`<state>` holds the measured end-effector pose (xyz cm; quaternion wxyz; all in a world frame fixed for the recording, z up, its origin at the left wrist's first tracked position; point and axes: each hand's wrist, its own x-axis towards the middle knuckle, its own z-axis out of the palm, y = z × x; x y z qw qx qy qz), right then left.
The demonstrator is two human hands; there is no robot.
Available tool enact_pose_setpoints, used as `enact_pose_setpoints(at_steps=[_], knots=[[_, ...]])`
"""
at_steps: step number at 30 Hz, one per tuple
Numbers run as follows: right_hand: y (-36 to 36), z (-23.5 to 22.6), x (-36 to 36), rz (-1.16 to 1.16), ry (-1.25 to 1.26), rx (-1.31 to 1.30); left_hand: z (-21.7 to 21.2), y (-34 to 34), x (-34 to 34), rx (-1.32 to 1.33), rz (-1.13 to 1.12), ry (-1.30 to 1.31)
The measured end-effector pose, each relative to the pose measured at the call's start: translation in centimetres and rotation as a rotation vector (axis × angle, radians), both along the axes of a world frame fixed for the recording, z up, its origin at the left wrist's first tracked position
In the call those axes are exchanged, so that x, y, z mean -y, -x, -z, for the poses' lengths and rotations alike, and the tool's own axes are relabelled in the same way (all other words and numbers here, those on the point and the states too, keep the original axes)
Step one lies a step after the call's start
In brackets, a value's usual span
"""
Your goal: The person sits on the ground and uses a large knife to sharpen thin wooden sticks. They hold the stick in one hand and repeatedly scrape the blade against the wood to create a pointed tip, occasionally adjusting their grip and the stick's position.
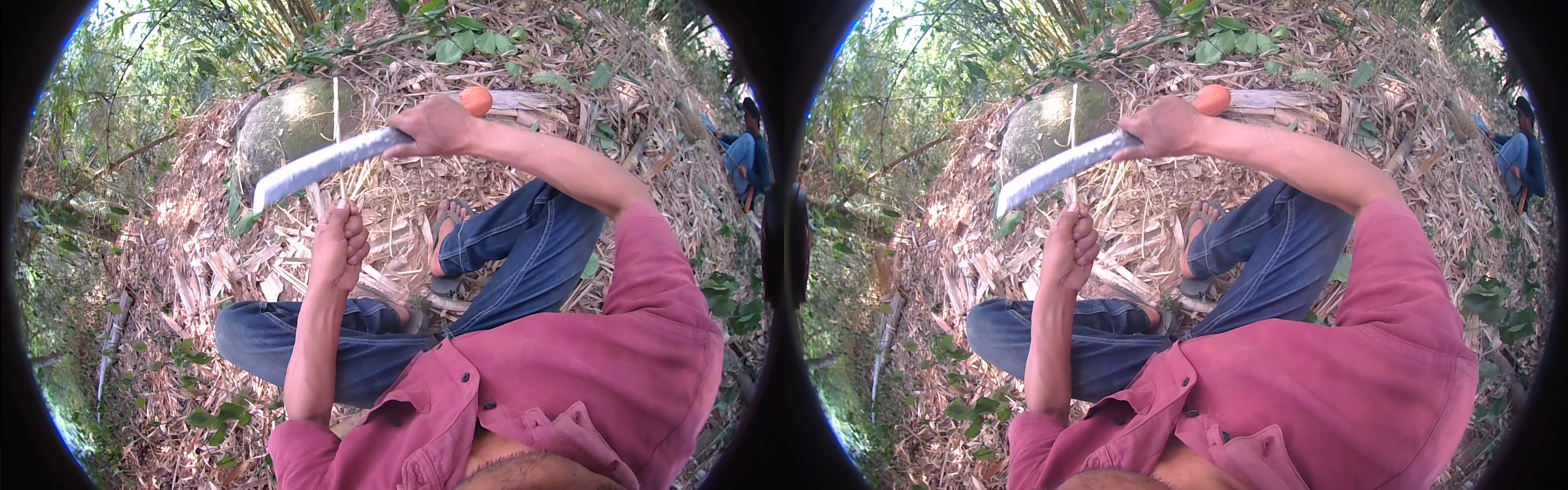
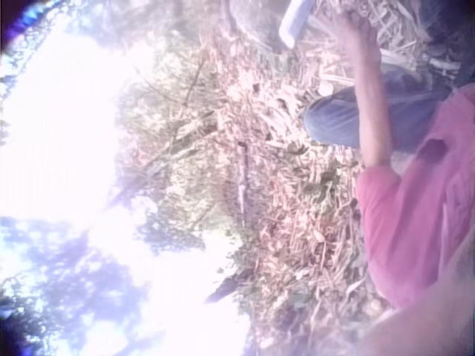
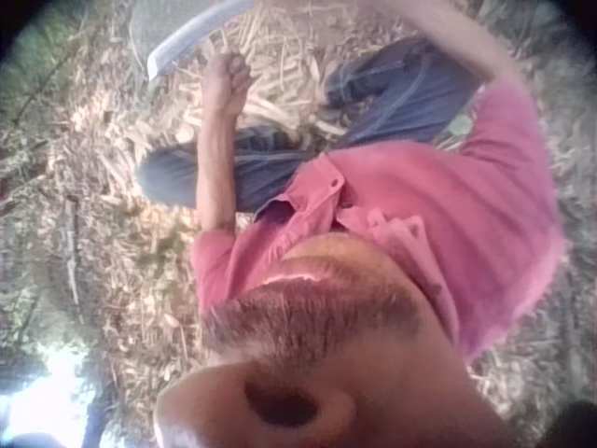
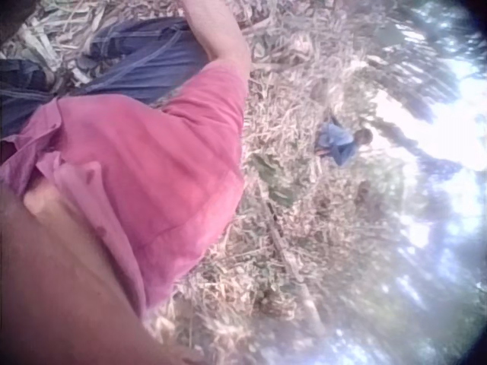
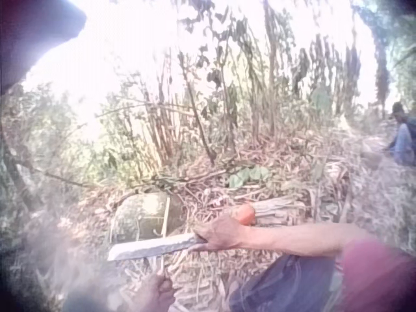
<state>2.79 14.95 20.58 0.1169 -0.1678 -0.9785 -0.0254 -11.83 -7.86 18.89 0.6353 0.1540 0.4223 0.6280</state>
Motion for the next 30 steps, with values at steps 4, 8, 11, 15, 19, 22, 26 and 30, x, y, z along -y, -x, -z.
enact_pose_setpoints(at_steps=[4, 8, 11, 15, 19, 22, 26, 30], knots=[[-1.1, 1.0, -3.4, 0.106, -0.04, -0.092, -0.7, -2.0, 0.9, -0.092, 0.002, 0.074], [-0.5, 0.3, -3.3, 0.107, -0.057, 0.007, 0.3, -1.6, 1.1, 0.028, 0.007, 0.057], [-1.7, 0.7, -2.1, -0.06, -0.18, -0.128, -0.2, -1.2, 1.1, 0.032, -0.004, 0.05], [-1.9, -0.4, -6.9, 0.32, 0.046, 0.024, 0.7, -2.3, 1.0, 0.052, 0.016, 0.059], [-3.3, -0.9, -3.8, 0.216, 0.179, -0.081, 1.4, -1.7, 0.1, -0.142, -0.044, 0.091], [-2.7, -0.3, 0.3, 0.065, 0.074, 0.029, 1.9, -1.5, -1.6, -0.34, -0.078, 0.107], [-2.0, 1.5, 0.9, -0.027, -0.027, -0.015, 2.1, -2.1, -2.3, -0.486, -0.12, 0.105], [-2.3, 0.7, -1.4, 0.017, -0.034, -0.106, 1.9, -2.4, -2.3, -0.545, -0.138, 0.054]])
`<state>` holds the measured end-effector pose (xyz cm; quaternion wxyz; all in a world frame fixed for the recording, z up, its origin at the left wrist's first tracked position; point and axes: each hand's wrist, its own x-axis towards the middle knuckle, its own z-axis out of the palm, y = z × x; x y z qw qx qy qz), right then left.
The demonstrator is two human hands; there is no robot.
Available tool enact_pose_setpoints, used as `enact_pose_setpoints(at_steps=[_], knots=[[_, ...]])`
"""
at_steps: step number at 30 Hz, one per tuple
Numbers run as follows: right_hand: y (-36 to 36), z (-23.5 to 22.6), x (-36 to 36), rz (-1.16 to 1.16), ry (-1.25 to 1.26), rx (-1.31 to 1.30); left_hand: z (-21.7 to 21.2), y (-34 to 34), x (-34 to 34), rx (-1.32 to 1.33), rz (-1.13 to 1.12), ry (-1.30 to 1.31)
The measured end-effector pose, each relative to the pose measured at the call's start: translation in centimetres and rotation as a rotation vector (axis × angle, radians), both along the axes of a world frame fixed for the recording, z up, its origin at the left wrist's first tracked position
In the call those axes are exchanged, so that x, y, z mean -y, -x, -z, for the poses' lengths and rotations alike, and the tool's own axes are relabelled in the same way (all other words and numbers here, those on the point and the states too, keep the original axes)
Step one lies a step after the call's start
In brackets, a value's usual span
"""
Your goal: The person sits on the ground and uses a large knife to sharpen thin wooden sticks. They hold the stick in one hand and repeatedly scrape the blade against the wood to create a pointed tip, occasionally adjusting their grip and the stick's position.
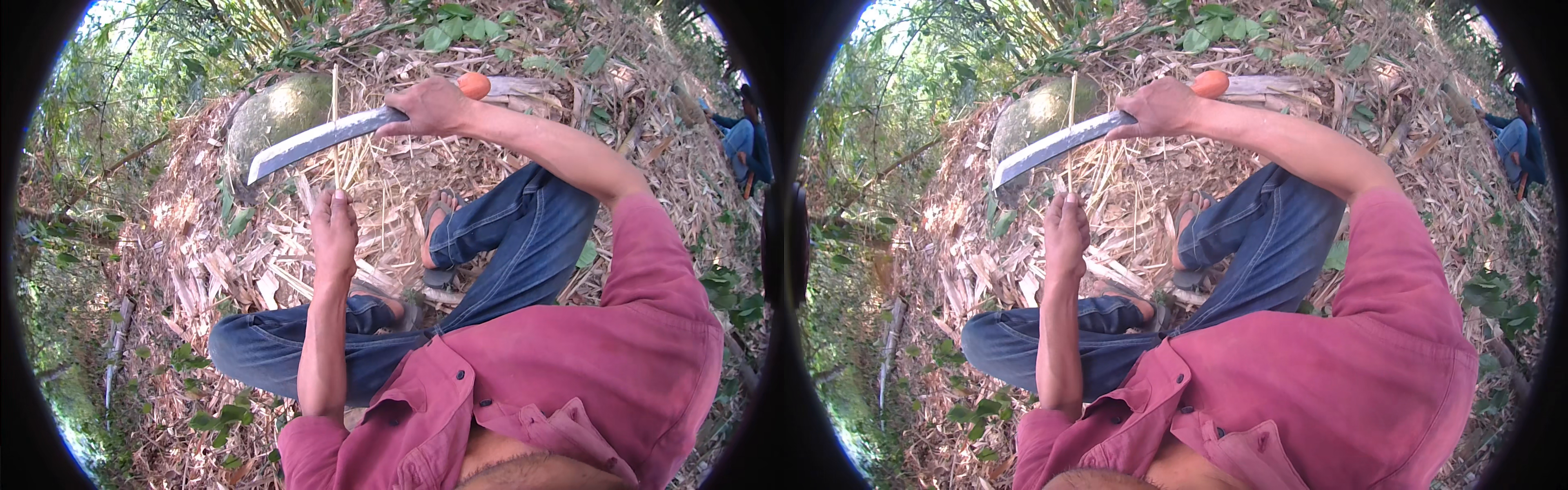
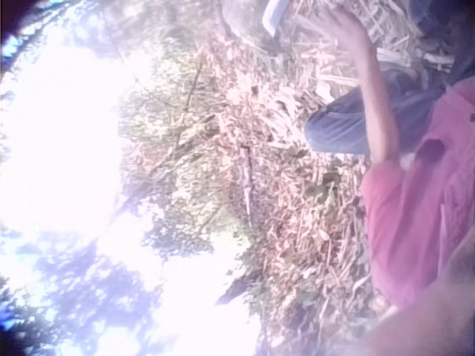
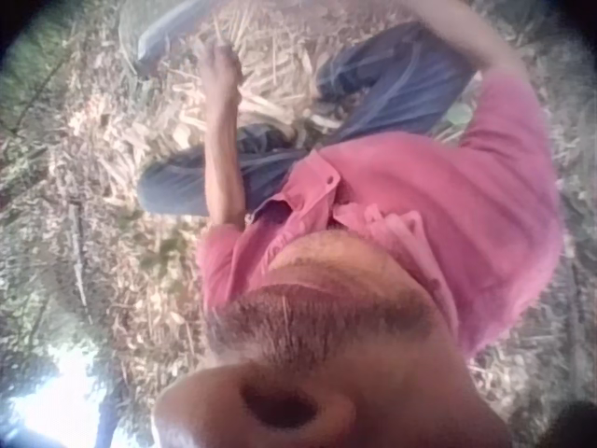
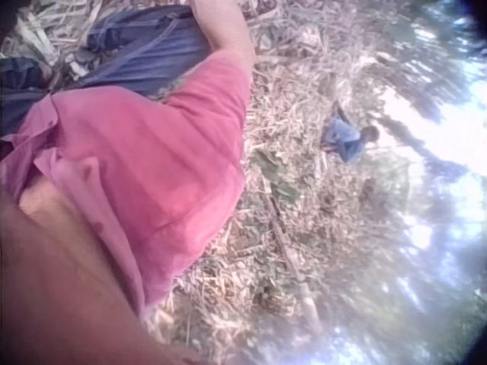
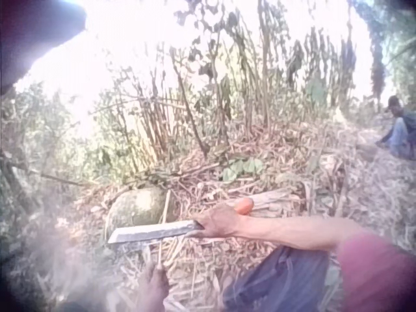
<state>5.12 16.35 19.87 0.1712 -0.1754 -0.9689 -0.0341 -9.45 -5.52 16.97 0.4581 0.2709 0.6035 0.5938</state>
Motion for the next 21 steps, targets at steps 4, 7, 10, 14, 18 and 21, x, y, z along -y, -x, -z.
enact_pose_setpoints(at_steps=[4, 7, 10, 14, 18, 21], knots=[[0.1, -0.4, 1.6, 0.001, -0.059, 0.056, -0.5, 0.1, 0.0, 0.119, 0.04, 0.027], [-0.1, 0.4, 1.8, -0.104, -0.081, 0.034, -0.9, -0.3, 0.3, 0.09, 0.039, 0.039], [-0.3, -0.6, -2.1, 0.13, 0.027, 0.063, -0.7, -0.1, 0.3, 0.101, 0.063, 0.008], [-0.4, -0.7, -1.0, 0.025, -0.013, 0.096, -0.2, -0.3, 0.6, 0.033, 0.05, 0.009], [-1.0, 0.9, -2.7, 0.092, 0.008, 0.063, -0.9, -0.7, 1.6, 0.08, 0.069, 0.062], [-1.8, -0.3, -5.3, 0.292, 0.042, 0.111, -0.2, -0.7, 1.8, 0.072, 0.08, 0.058]])
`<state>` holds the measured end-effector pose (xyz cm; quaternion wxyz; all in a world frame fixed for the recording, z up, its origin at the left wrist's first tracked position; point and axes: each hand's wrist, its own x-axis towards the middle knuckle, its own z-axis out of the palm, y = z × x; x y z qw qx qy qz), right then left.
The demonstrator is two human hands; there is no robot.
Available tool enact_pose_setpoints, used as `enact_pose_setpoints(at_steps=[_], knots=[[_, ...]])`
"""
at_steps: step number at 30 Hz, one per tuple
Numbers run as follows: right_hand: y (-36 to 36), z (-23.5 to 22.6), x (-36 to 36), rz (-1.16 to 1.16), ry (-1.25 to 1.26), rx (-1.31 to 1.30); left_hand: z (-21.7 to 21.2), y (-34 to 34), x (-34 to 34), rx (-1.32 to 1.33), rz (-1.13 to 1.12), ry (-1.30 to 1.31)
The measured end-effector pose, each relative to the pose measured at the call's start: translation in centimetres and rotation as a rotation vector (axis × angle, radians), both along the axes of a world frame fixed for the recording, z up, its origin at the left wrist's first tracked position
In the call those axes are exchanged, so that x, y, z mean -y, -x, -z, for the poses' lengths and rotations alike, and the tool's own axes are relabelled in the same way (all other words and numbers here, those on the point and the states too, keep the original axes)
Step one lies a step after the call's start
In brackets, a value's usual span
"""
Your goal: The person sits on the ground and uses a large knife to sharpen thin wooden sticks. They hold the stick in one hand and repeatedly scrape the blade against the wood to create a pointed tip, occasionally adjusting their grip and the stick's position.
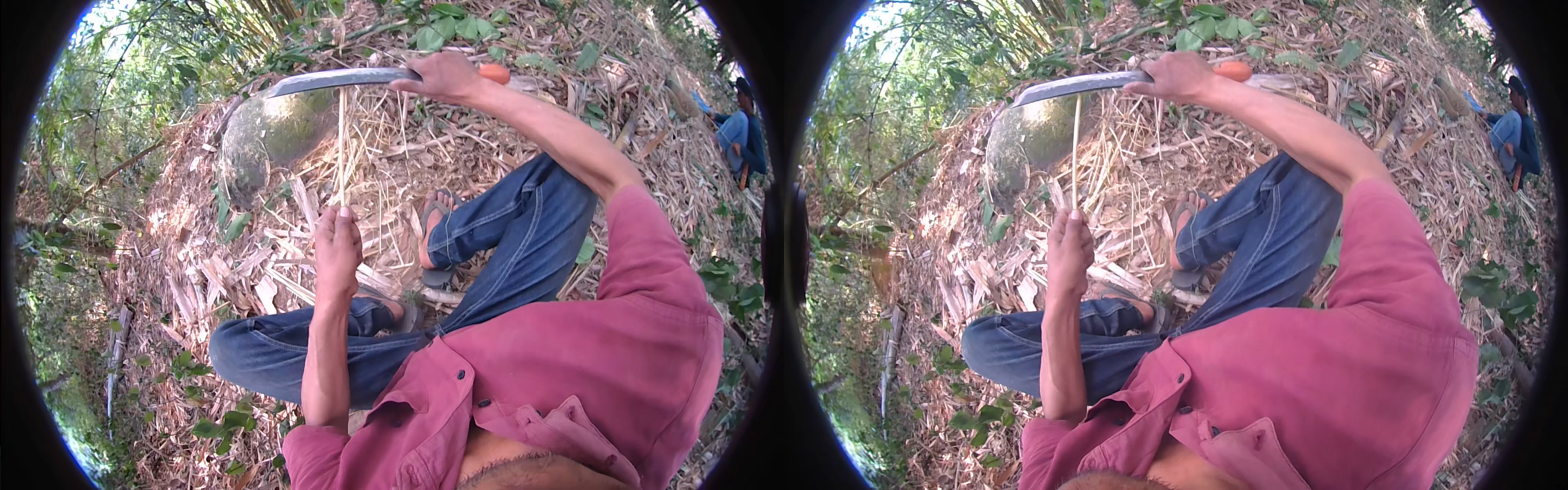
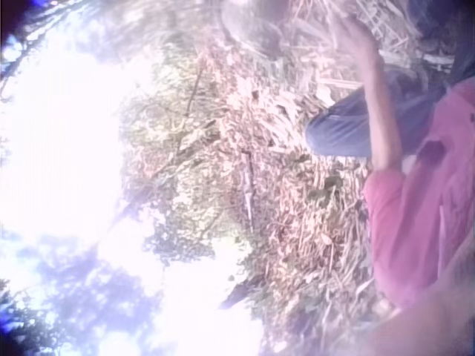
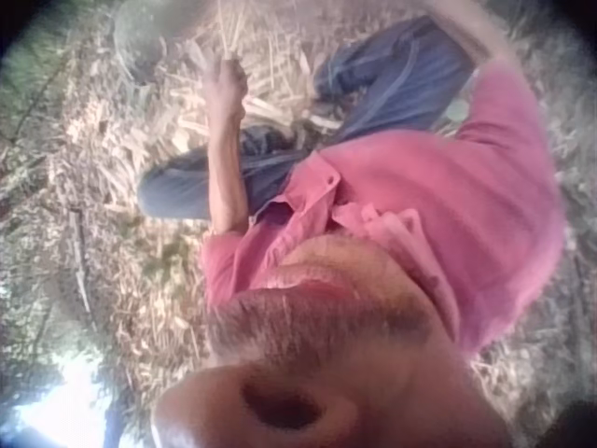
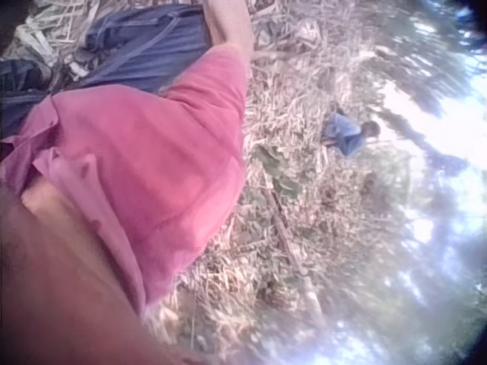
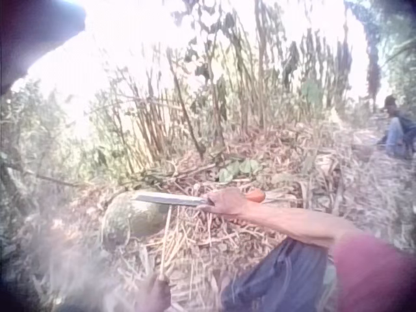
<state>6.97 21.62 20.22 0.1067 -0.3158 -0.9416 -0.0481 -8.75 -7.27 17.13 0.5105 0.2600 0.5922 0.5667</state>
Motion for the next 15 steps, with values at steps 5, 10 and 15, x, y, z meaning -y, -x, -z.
enact_pose_setpoints(at_steps=[5, 10, 15], knots=[[0.3, 0.5, 2.9, -0.244, -0.046, 0.007, 0.0, 0.3, -0.9, 0.147, -0.011, -0.01], [0.3, 0.4, 1.2, -0.031, 0.026, -0.005, -0.3, 0.6, -0.4, 0.464, 0.05, 0.002], [0.6, 0.5, 6.1, -0.3, 0.035, 0.008, -0.6, 1.1, -0.4, 0.494, 0.069, 0.011]])
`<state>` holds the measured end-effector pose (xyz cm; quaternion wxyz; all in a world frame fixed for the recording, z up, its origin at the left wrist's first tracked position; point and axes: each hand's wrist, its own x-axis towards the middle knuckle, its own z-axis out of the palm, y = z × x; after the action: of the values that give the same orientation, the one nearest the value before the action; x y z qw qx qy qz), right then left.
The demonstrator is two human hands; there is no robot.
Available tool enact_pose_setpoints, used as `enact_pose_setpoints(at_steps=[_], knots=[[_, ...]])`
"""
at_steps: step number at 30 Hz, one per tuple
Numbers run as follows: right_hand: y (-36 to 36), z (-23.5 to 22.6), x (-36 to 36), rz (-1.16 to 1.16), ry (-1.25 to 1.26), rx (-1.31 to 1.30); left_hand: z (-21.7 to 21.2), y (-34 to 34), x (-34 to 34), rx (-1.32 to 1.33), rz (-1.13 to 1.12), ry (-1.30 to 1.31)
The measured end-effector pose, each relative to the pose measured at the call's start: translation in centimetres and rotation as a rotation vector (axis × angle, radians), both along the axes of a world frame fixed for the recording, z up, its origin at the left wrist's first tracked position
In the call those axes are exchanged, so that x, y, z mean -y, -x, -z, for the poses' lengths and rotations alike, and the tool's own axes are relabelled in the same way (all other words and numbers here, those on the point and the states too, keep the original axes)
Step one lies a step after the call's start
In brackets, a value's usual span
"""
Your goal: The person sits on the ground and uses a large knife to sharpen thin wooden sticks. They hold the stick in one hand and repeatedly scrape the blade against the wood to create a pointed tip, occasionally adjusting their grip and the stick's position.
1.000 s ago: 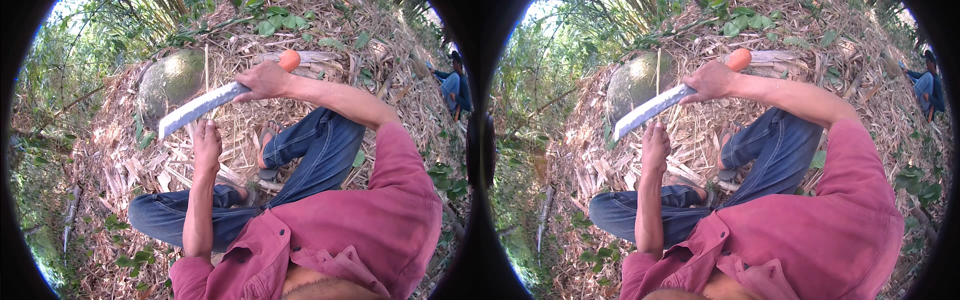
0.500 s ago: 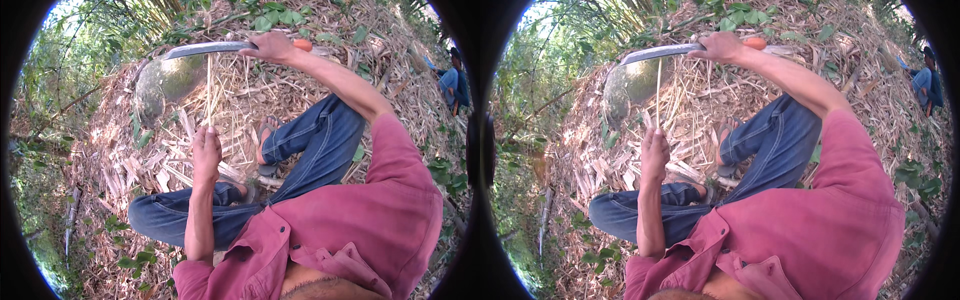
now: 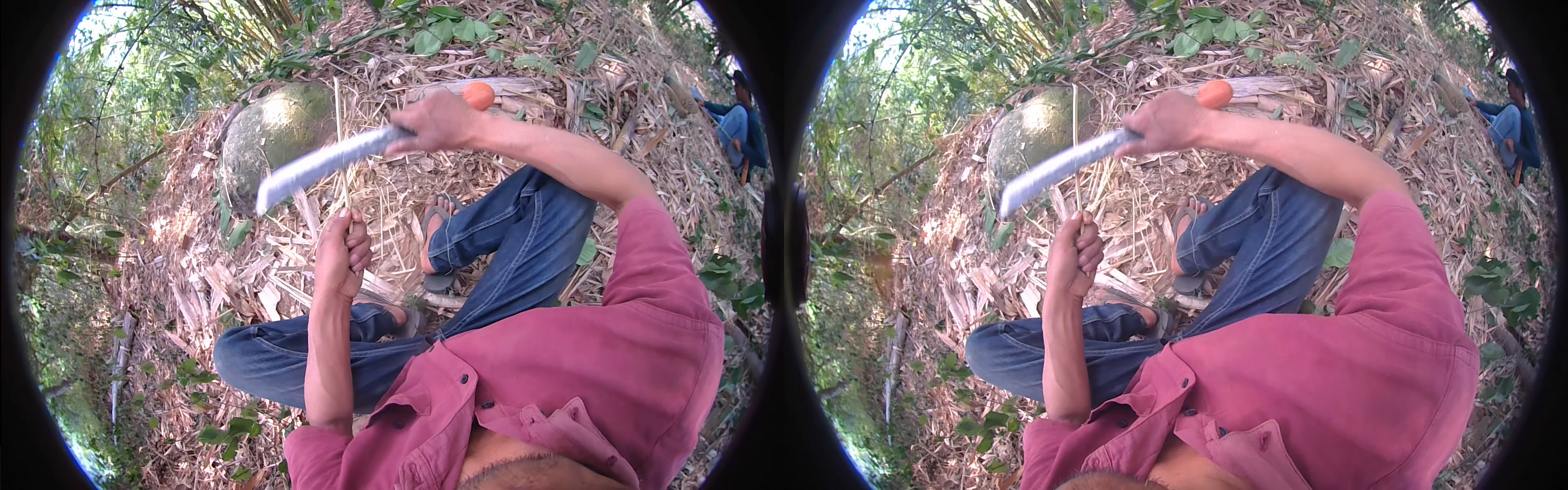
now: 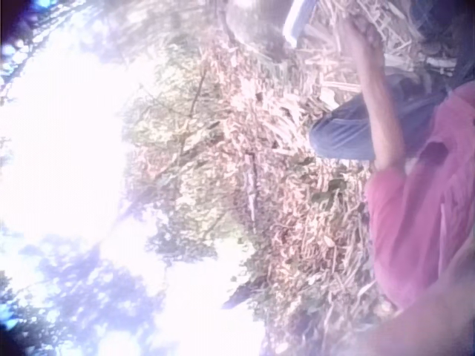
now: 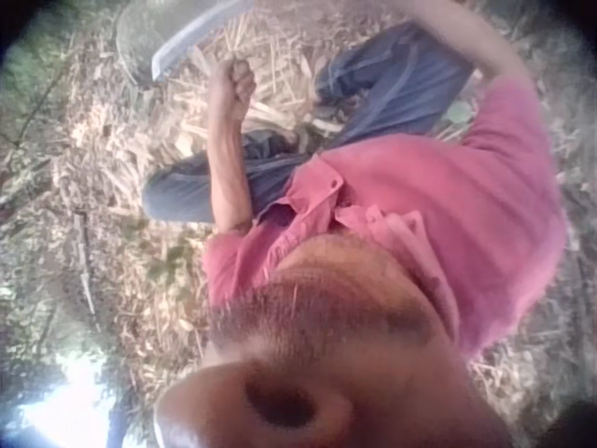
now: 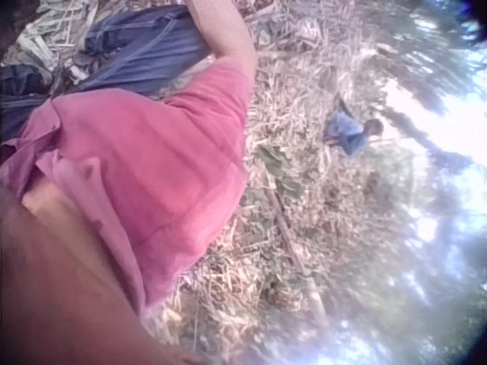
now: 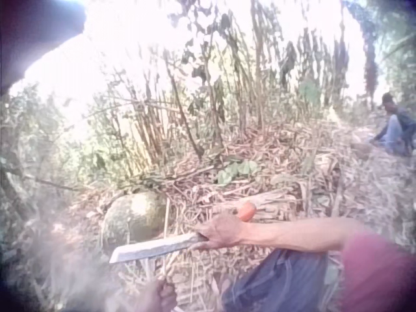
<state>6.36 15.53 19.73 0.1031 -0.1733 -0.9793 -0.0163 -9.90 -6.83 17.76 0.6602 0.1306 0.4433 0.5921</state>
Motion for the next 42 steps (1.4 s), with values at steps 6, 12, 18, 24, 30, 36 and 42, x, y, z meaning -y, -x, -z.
enact_pose_setpoints(at_steps=[6, 12, 18, 24, 30, 36, 42], knots=[[-0.1, 0.7, -1.8, 0.113, 0.016, -0.068, 0.0, 0.0, 0.8, 0.087, 0.05, -0.043], [-0.1, 0.5, 0.4, -0.133, -0.12, -0.146, -0.1, -0.2, 0.6, 0.027, 0.022, -0.097], [-1.3, 0.1, -4.6, 0.125, -0.064, -0.178, -0.5, -1.4, 0.7, -0.092, 0.037, -0.048], [-1.1, 1.1, -6.2, 0.316, 0.122, -0.088, -0.7, -1.9, 1.5, -0.068, 0.062, -0.028], [-3.2, 0.4, -7.4, 0.413, 0.203, -0.228, -1.1, -1.2, 0.9, -0.07, 0.041, -0.016], [-0.7, 0.4, 1.1, -0.009, -0.046, -0.071, 0.2, -0.9, 0.4, -0.266, -0.028, -0.029], [0.2, 0.5, -0.7, 0.049, 0.025, -0.088, -0.8, -0.7, 0.9, -0.14, -0.026, -0.082]])
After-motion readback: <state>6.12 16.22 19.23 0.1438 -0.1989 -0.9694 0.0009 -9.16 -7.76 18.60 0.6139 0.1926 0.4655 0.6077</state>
